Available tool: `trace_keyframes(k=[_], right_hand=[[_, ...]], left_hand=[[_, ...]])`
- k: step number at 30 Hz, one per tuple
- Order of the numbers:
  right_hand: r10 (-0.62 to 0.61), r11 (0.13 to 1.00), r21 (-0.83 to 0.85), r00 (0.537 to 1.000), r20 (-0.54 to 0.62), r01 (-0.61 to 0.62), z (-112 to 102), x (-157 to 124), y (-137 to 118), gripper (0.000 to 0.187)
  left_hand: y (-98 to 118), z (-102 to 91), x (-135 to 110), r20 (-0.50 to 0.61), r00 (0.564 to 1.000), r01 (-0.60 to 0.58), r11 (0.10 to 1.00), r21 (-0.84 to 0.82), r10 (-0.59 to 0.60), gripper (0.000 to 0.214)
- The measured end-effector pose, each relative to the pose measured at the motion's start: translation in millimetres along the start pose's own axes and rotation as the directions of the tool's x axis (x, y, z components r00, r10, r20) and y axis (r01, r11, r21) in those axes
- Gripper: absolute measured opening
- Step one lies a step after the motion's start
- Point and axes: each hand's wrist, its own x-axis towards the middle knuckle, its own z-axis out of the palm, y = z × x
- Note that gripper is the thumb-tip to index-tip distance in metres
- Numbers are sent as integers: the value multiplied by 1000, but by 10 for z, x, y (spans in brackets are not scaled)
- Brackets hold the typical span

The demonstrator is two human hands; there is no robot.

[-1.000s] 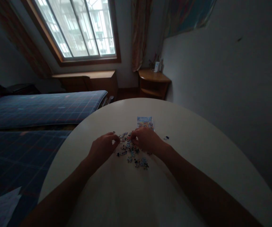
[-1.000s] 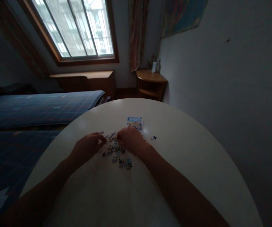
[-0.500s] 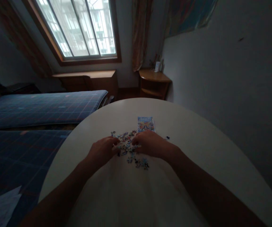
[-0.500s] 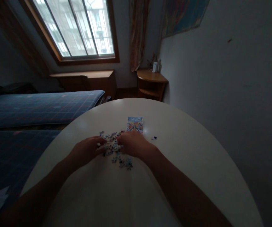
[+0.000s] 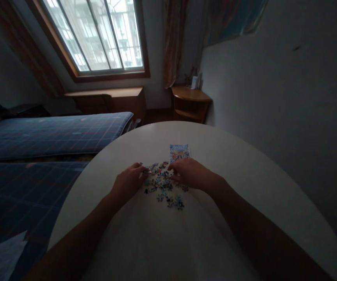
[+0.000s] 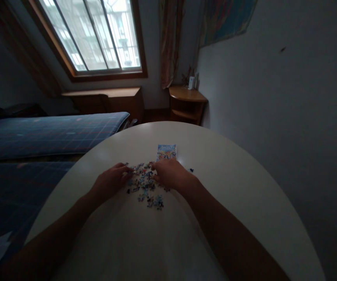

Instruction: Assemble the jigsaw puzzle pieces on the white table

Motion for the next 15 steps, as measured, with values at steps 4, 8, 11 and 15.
trace_keyframes(k=[4, 8, 11, 15], right_hand=[[-9, 1000, 11, 999, -40, 9, 76, 37, -6, 26], [-10, 1000, 11, 999, -53, 11, 133, 78, -27, 26], [-8, 1000, 6, 998, -56, 9, 157, 95, -46, 27], [-10, 1000, 1, 999, -51, 11, 161, 95, -67, 27]], left_hand=[[32, -29, -3, -17, 1000, 12, 1000, 18, -12, 25], [46, -48, 0, -53, 999, -9, 999, 50, 12, 28], [42, -43, 22, -85, 996, 15, 995, 103, -6, 29], [32, -31, 48, -118, 993, 43, 991, 125, -29, 28]])
